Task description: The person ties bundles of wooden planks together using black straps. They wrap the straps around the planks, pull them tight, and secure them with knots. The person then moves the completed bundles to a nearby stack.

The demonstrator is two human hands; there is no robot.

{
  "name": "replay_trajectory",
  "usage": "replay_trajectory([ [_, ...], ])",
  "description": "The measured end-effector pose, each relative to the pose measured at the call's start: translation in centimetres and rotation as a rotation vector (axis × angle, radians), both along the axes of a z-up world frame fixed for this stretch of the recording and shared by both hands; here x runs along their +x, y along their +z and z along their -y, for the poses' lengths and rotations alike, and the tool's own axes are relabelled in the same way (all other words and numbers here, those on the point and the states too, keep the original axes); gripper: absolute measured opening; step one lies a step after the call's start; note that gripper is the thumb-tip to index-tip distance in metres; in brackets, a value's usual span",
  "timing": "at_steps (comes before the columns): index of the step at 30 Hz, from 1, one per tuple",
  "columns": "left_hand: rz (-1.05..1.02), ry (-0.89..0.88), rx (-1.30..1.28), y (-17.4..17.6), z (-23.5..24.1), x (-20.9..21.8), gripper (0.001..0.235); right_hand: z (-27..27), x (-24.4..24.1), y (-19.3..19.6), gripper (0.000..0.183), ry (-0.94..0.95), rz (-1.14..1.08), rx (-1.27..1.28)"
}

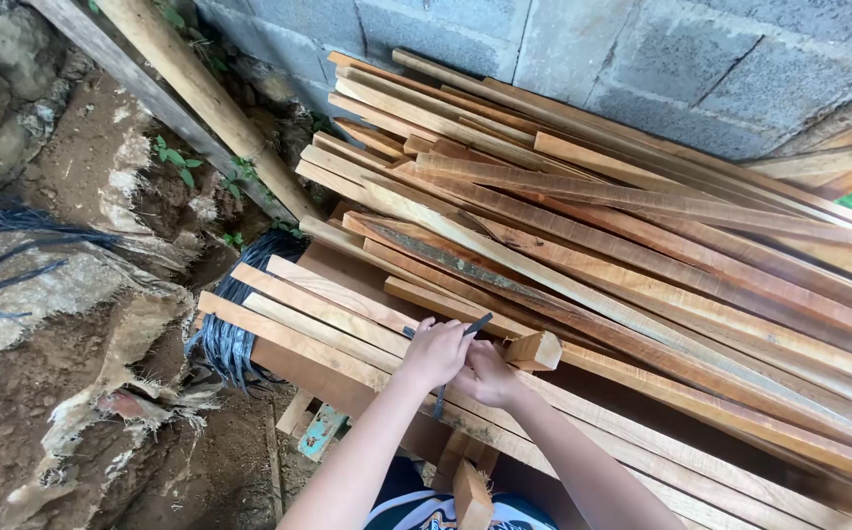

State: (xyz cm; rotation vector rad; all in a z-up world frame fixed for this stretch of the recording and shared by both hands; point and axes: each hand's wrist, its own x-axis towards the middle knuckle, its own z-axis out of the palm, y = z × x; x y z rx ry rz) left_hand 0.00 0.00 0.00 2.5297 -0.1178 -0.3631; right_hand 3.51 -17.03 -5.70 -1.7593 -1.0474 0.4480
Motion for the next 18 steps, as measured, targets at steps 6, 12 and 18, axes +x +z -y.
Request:
replay_trajectory([
  [6, -0.001, 0.061, -0.096, 3.0, -1.3, -1.2, 0.041, -1.4, 0.0, 4.4, 0.030, -0.121, -0.094, 0.066],
  [12, -0.048, 0.205, -0.091, 4.7, -1.9, -2.9, 0.048, -0.9, -1.2, 2.0, 0.035, -0.369, -0.151, 0.024],
  [18, -0.362, 0.332, -0.192, 2.6, -0.9, -2.7, 0.033, -1.0, -1.5, 1.4, 0.023, -0.502, -0.273, -0.009],
])
